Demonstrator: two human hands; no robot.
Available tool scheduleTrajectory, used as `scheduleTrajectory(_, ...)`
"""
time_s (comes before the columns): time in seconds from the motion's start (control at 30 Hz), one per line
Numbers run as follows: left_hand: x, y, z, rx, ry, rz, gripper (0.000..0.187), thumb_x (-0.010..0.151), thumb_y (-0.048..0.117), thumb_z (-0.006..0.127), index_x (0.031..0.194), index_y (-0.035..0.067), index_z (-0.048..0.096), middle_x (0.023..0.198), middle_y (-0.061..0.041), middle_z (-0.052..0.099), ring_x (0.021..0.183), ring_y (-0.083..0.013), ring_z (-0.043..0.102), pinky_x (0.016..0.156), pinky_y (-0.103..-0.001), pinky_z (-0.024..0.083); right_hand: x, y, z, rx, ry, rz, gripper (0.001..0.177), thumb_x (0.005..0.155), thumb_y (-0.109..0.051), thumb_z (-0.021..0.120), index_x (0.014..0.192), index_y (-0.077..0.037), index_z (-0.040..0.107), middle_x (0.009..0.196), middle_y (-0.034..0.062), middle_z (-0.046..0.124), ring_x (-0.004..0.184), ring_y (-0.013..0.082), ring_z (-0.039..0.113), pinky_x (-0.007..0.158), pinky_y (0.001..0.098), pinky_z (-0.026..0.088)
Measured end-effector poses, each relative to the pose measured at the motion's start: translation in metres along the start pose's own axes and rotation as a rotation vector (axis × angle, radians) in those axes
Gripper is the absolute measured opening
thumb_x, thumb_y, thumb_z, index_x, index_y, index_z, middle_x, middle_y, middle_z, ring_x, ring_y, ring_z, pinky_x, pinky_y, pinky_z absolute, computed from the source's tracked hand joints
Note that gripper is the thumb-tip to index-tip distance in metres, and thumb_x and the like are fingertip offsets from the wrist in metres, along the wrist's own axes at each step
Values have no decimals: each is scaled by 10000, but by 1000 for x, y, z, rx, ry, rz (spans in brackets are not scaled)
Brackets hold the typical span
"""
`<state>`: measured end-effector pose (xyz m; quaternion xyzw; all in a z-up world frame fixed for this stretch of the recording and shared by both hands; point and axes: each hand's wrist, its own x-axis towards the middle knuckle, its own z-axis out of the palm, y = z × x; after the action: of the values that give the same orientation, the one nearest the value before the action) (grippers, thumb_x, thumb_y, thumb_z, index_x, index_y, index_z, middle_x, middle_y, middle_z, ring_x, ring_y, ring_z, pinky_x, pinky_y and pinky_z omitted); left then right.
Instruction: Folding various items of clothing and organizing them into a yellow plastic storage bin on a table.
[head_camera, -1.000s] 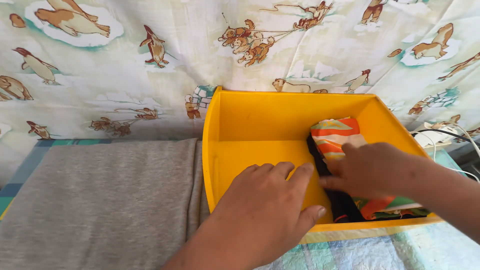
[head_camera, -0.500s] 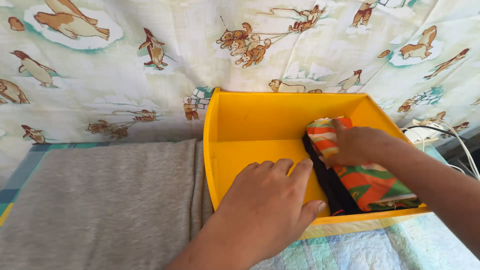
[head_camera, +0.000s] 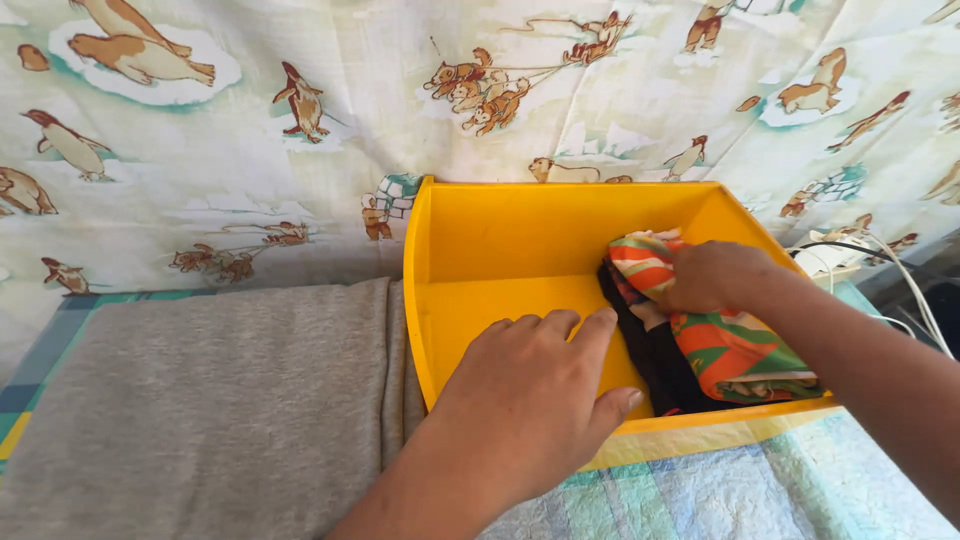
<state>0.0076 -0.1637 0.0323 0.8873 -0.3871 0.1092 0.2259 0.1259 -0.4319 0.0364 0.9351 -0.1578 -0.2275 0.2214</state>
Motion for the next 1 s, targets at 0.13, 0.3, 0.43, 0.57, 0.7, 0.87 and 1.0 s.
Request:
scheduleTrajectory(0.13, 1, 0, -2, -2, -36, -5, 638, 984, 505, 583, 1420, 40, 554, 1108, -186, 694, 983, -404, 663, 775, -577, 494, 3, -9, 8, -92, 21, -36, 616, 889, -605, 529, 1292, -170, 696, 1341, 66, 711, 1264, 280, 666, 1005, 395, 555)
scheduleTrajectory(0.3, 2, 0, -6, -7, -58, -18, 639, 988, 501, 574, 1437, 47, 530, 1130, -184, 692, 1015, -403, 652, 790, -576, 492, 38, -4, 36, -151, 137, -49, 648, 848, -697, 587, 1221, -183, 720, 1272, 68, 730, 1191, 278, 706, 943, 399, 588)
scheduleTrajectory(0.43, 4, 0, -8, -27, -88, -36, 648, 984, 509, 556, 1448, 58, 516, 1157, -175, 692, 1039, -392, 654, 800, -573, 497, 42, 2, 41, -175, 177, -97, 321, 944, -362, 558, 1188, -210, 702, 1228, 35, 735, 1155, 255, 714, 911, 389, 601)
scheduleTrajectory(0.57, 3, -2, -15, -47, -98, -53, 612, 987, 489, 537, 1423, 59, 519, 1142, -172, 692, 1027, -402, 653, 778, -595, 498, 43, 14, 36, -184, 255, -121, 331, 914, -361, 610, 1166, -174, 713, 1162, 87, 754, 1092, 293, 744, 871, 403, 616)
scheduleTrajectory(0.7, 4, -3, -16, -53, -131, -93, 666, 981, 502, 519, 1470, 53, 475, 1269, -189, 657, 1117, -419, 629, 832, -606, 489, 0, 31, -9, -131, 286, -87, 344, 883, -347, 630, 1150, -156, 731, 1151, 95, 777, 1094, 300, 757, 842, 430, 628)
scheduleTrajectory(0.87, 5, -1, -19, -52, -155, -139, 709, 979, 508, 496, 1544, 89, 411, 1457, -147, 562, 1296, -369, 527, 953, -580, 441, -74, 69, -74, 22, 346, -36, 490, 833, -518, 746, 1128, -128, 716, 1158, 122, 786, 1113, 311, 740, 833, 431, 606)
scheduleTrajectory(1.0, 1, -8, -12, -38, 280, -66, 637, 950, 445, 599, 1473, 94, 505, 1373, -154, 645, 1249, -356, 584, 1003, -511, 447, -116, 96, -80, -41, 520, 11, 589, 755, -639, 746, 1164, -220, 682, 1054, 146, 835, 1023, 346, 802, 791, 430, 609)
